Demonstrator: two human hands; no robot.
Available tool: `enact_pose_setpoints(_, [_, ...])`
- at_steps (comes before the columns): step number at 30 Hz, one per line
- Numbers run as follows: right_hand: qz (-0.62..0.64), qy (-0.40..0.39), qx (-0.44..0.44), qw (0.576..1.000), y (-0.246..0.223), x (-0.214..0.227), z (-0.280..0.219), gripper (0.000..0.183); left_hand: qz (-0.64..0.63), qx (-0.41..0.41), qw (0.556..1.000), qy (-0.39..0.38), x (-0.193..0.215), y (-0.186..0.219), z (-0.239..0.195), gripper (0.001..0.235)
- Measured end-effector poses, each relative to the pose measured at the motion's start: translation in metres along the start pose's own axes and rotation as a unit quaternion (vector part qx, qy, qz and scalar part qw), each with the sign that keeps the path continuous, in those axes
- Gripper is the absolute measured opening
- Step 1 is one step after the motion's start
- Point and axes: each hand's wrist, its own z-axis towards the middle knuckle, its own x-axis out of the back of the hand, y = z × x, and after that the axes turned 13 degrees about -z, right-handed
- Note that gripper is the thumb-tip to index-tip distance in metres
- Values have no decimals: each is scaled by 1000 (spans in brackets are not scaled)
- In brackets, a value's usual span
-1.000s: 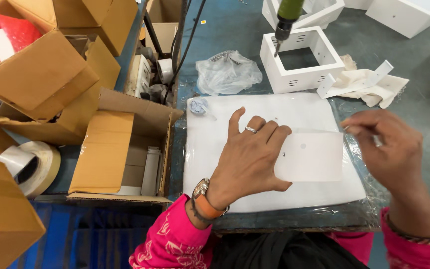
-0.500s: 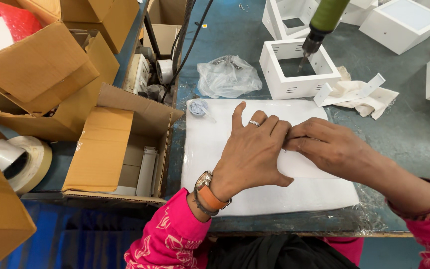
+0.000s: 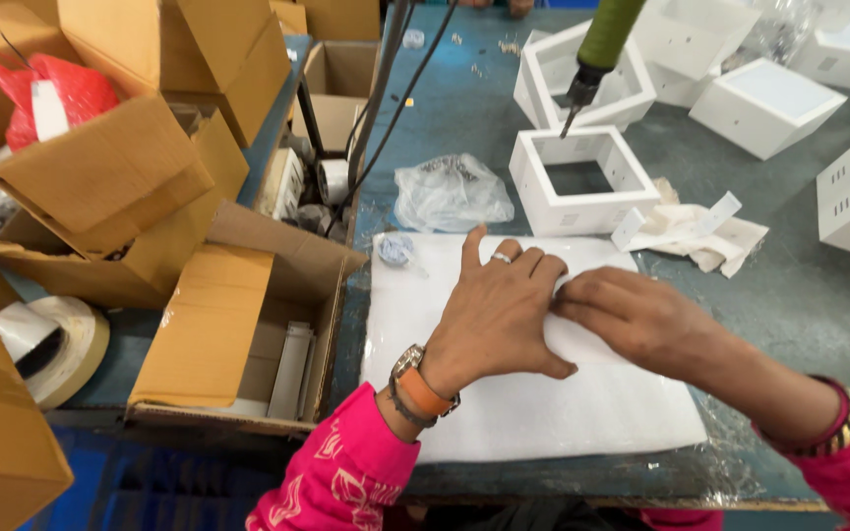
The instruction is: The person assembles white plastic electronic enclosures on a workbench. They align parts, insert screws, and use a green cordless screwdriver to fasten components together. Completed units are set aside on the table.
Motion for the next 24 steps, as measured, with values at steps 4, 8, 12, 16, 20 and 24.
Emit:
enact_pose_setpoints(4, [-22,-32,-17,999,-5,2,-5,44,8,-4,1000,3,2,-1,3,86])
enact_pose_setpoints(8, [-10,-48,-49,998,-8,1,-11,50,15,-6,1000,6,0,-4,5,89])
enact_pose_setpoints(12, [-2,-46,-71,996,-10,-4,-14,53,14,2,1000,-3,-2,-5,5,88])
enact_pose_setpoints(16, [15,-7,-77,997,-7,-9,-16,51,12,4,1000,0,-2,-4,2,87])
enact_pose_setpoints(20, [74,25,-84,993,1,-6,-17,40,13,3,1000,3,-2,-3,1,89])
enact_pose_setpoints(24, [8,81,-211,974,33,9,-18,19,13,8,1000,3,-1,-3,1,93])
